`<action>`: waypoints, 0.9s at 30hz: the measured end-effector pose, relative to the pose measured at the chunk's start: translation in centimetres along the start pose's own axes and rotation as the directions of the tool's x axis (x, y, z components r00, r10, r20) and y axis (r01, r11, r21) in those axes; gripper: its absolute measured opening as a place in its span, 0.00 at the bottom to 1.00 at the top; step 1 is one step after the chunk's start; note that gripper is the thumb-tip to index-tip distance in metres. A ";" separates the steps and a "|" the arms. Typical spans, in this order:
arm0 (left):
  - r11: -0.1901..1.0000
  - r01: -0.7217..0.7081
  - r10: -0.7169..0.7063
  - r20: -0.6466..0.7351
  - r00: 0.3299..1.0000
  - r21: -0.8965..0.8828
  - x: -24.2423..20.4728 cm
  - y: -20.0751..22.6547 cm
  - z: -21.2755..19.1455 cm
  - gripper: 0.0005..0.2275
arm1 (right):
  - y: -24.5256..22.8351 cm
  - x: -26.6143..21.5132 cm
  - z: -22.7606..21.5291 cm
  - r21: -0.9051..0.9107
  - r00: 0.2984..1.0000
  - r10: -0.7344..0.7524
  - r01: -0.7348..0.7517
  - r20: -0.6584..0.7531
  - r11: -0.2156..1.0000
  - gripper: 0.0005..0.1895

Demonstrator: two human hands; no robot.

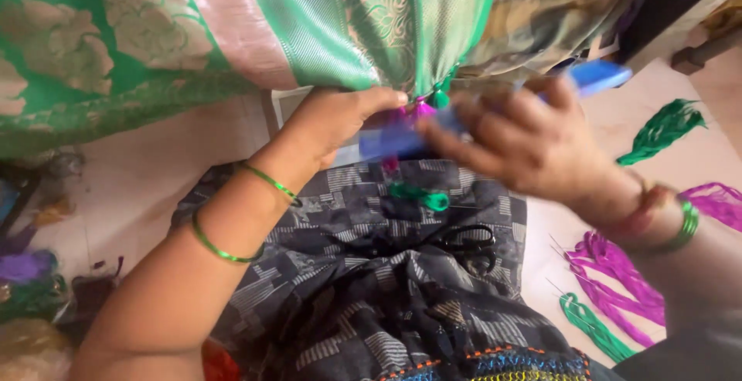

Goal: Attaching decorative tassels to the border of a green saree.

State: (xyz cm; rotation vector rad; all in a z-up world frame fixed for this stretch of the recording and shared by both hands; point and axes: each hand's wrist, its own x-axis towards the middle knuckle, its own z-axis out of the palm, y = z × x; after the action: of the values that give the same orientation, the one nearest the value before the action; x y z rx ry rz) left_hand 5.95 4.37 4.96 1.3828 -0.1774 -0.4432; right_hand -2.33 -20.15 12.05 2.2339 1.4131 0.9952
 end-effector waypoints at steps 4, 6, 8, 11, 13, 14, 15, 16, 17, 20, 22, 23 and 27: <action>0.992 0.100 -0.105 -0.065 0.992 -0.083 0.5 -0.3 0.4 0.09 | 0.9 -0.5 1.2 -0.170 1.000 -0.020 0.023 0.020 0.985 0.27; 0.991 0.071 -0.072 0.002 0.997 -0.117 0.1 0.0 0.2 0.10 | -0.2 -2.6 3.4 -0.161 0.996 -0.087 0.081 -0.031 0.984 0.26; 0.986 0.059 -0.048 0.074 0.996 -0.157 -0.3 0.4 0.1 0.10 | -0.6 -3.1 4.2 -0.146 0.986 -0.148 0.136 -0.071 0.980 0.26; 0.981 0.142 -0.137 0.049 0.989 -0.136 -0.7 1.2 0.4 0.09 | -0.1 -1.6 3.0 -0.173 0.957 -0.194 0.158 -0.215 0.972 0.24; 0.979 0.163 -0.166 -0.016 0.986 -0.122 -0.6 1.5 0.3 0.08 | 0.7 -0.3 2.3 -0.172 0.981 -0.060 0.028 -0.184 0.985 0.25; 0.980 0.161 -0.164 -0.016 0.986 -0.119 -0.3 1.1 0.3 0.08 | 0.4 -1.2 3.4 -0.175 0.981 -0.059 0.026 -0.186 0.984 0.25; 0.984 0.153 -0.156 -0.024 0.987 -0.093 -0.1 0.7 0.2 0.09 | 0.1 -2.0 4.5 -0.169 0.990 -0.044 0.021 -0.134 0.985 0.26; 0.988 0.139 -0.142 -0.037 0.989 -0.069 0.2 0.5 0.0 0.09 | 0.0 -2.7 5.8 -0.166 0.996 -0.036 0.021 -0.086 0.986 0.27; 0.989 0.131 -0.134 -0.042 0.990 -0.068 0.0 0.9 0.0 0.09 | 0.4 -2.8 5.5 -0.171 0.995 -0.042 0.025 -0.093 0.985 0.27; 0.989 0.045 -0.042 0.023 0.999 -0.139 -0.5 1.3 0.1 0.08 | 1.6 -2.6 4.7 -0.166 0.955 -0.213 0.180 -0.207 0.970 0.27; 0.997 0.079 -0.079 -0.066 0.995 0.012 -0.3 1.3 0.3 0.09 | 2.2 -1.9 3.9 -0.185 0.900 -0.228 0.169 -0.371 0.968 0.25; 0.996 0.089 -0.088 -0.061 0.994 0.011 -0.4 0.9 0.3 0.09 | 2.0 -1.8 4.6 -0.179 0.904 -0.220 0.164 -0.367 0.970 0.25; 0.988 0.148 -0.151 -0.044 0.988 -0.047 0.3 0.2 0.2 0.09 | 1.1 -2.5 5.6 -0.232 0.950 -0.119 0.051 -0.289 0.971 0.25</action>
State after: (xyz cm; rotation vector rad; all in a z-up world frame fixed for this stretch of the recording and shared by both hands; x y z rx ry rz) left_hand 6.21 4.07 5.15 1.3674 -0.0253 -0.5358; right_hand 1.62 -22.36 7.75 1.9038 1.4222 1.4351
